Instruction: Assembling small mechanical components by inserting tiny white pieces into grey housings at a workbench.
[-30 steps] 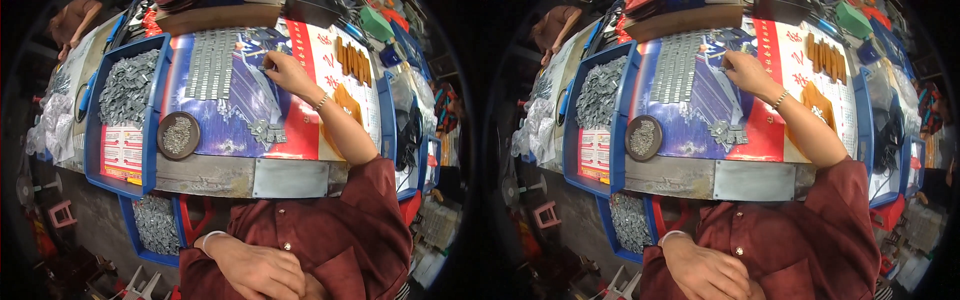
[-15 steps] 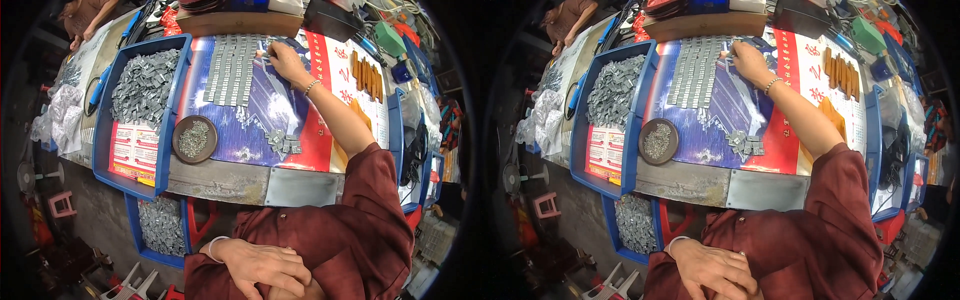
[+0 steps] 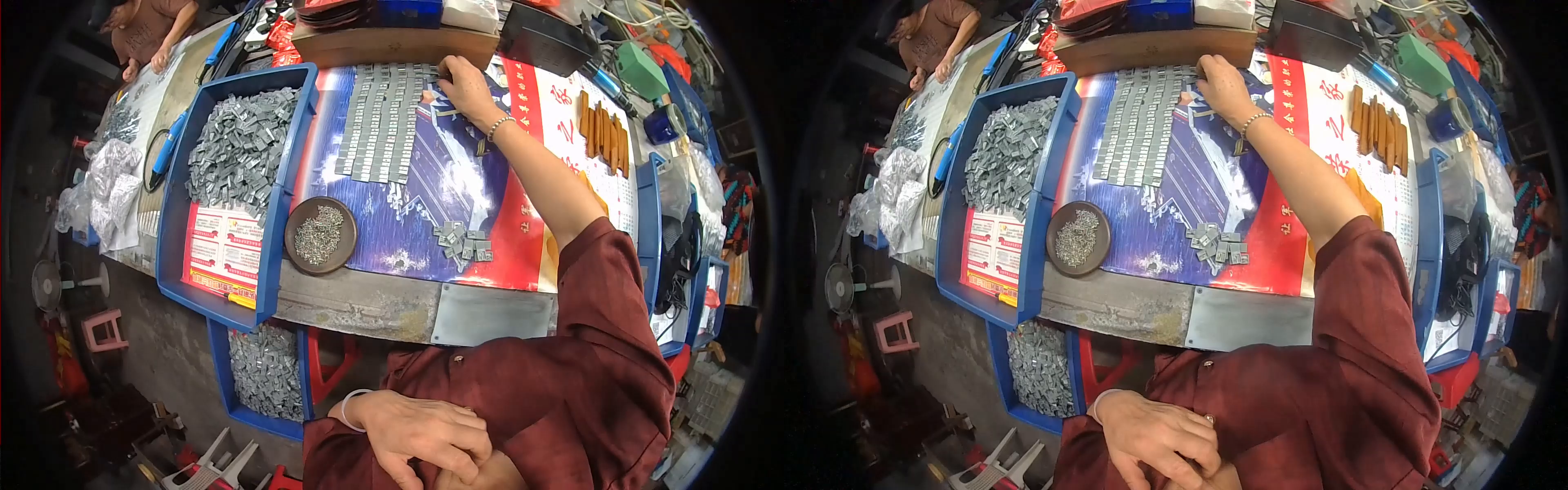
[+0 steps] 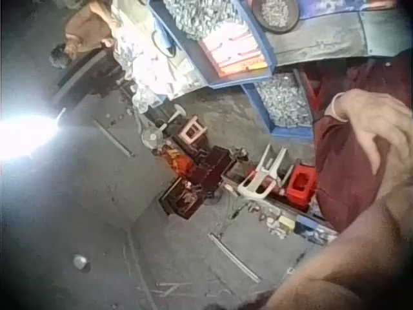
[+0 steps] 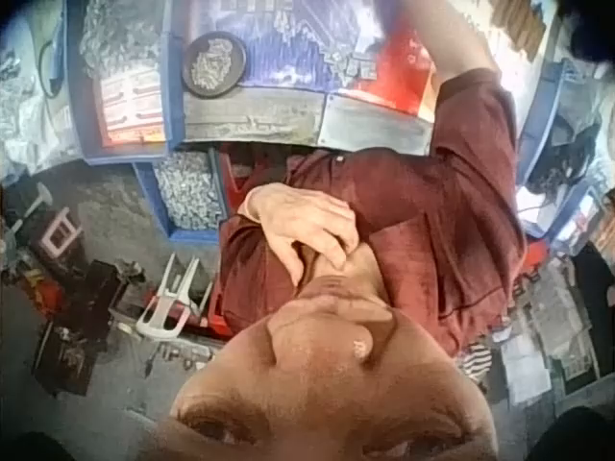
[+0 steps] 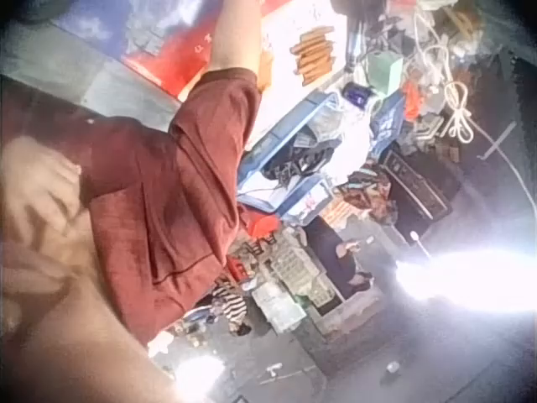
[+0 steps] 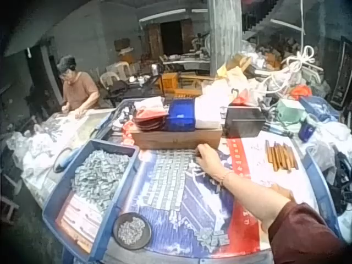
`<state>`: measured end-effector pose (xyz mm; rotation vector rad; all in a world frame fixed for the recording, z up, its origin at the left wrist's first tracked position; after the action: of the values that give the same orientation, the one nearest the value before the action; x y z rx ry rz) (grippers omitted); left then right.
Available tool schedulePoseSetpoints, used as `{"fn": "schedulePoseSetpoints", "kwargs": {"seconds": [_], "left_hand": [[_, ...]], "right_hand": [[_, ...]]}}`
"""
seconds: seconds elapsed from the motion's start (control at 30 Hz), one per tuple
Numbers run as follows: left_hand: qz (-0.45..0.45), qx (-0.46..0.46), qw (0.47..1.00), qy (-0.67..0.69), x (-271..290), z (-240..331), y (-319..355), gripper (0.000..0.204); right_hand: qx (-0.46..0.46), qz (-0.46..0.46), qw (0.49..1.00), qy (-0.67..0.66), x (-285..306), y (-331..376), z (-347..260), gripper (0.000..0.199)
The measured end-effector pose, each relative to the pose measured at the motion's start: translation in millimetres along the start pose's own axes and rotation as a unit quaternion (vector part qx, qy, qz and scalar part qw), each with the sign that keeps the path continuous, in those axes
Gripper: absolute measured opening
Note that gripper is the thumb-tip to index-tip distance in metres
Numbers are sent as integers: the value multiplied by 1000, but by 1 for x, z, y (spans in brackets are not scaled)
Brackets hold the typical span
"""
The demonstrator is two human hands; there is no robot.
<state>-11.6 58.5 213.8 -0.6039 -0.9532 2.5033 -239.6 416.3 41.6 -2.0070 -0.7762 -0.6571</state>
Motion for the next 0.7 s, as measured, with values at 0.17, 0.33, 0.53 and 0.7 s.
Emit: {"fn": "schedulePoseSetpoints", "kwargs": {"seconds": [0.17,0.33,0.53,0.7], "left_hand": [[-68,31,997,-9,-14,-8,14,48],[-12,54,995,-86,-4,-9,11,52],[-51,98,977,-184,-8,-7,27,50],[-29,54,980,-191,-8,-11,38,49]], "right_hand": [[-6,19,1000,-6,-2,-2,0,14],[-24,34,999,-24,6,-1,1,11],[-59,-24,998,-6,44,15,-27,13],[-37,-144,980,-131,99,65,-116,14]]}}
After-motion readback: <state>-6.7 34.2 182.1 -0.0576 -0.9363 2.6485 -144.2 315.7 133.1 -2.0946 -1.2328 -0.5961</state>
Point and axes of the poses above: each hand's wrist, its own y-axis away from the middle knuckle, its own x-axis out of the back of the hand, z = x × y, the point moved 10 cm from there along -y, towards the middle knuckle, and after that the axes turned 2 degrees about z, right-handed, at the moved point
